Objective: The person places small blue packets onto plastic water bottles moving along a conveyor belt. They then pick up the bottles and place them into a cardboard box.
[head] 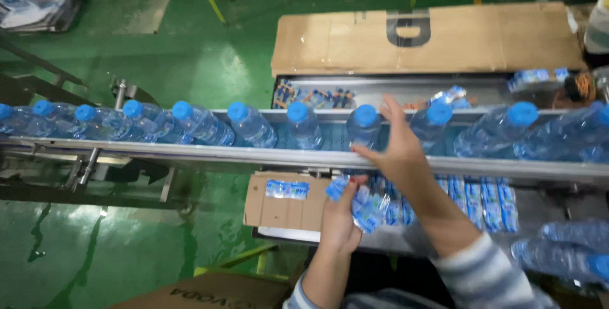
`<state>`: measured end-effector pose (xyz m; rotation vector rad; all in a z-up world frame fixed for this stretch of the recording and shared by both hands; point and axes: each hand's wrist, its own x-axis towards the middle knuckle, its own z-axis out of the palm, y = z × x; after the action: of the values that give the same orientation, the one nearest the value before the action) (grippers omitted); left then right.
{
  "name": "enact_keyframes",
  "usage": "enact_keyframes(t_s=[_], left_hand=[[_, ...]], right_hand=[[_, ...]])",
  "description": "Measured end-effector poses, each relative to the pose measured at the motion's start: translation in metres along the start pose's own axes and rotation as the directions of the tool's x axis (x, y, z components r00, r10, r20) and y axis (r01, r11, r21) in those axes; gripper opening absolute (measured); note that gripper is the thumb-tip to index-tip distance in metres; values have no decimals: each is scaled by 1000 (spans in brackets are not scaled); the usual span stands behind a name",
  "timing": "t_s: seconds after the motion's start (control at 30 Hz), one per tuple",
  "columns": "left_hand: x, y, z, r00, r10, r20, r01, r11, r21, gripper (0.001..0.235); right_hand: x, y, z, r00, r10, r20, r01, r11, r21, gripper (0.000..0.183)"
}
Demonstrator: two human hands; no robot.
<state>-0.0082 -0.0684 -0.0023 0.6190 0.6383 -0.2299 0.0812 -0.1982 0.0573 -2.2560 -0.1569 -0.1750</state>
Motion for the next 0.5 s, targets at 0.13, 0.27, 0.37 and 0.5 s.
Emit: enact_keyframes(t_s=[0.13, 0.27, 0.37, 0.5], left_hand=[[7, -15, -8, 959, 278, -61, -273, 959, 78, 19], [22, -37, -8, 959, 277, 68, -283, 950, 128, 13], [-9, -33, 20, 988, 7, 154, -5, 1000, -15, 29], [-5, -36, 27, 901, -331, 280, 368, 925, -91, 47]], right_hand=[[-62, -22, -28, 962, 166, 218, -185, 980, 73, 60], [-102, 23, -23, 857, 387, 340, -496, 796, 346, 3], [-119, 77, -31, 937, 242, 251, -347, 713, 609, 11], [-128, 116, -117, 964, -265, 9, 147, 562, 814, 93]])
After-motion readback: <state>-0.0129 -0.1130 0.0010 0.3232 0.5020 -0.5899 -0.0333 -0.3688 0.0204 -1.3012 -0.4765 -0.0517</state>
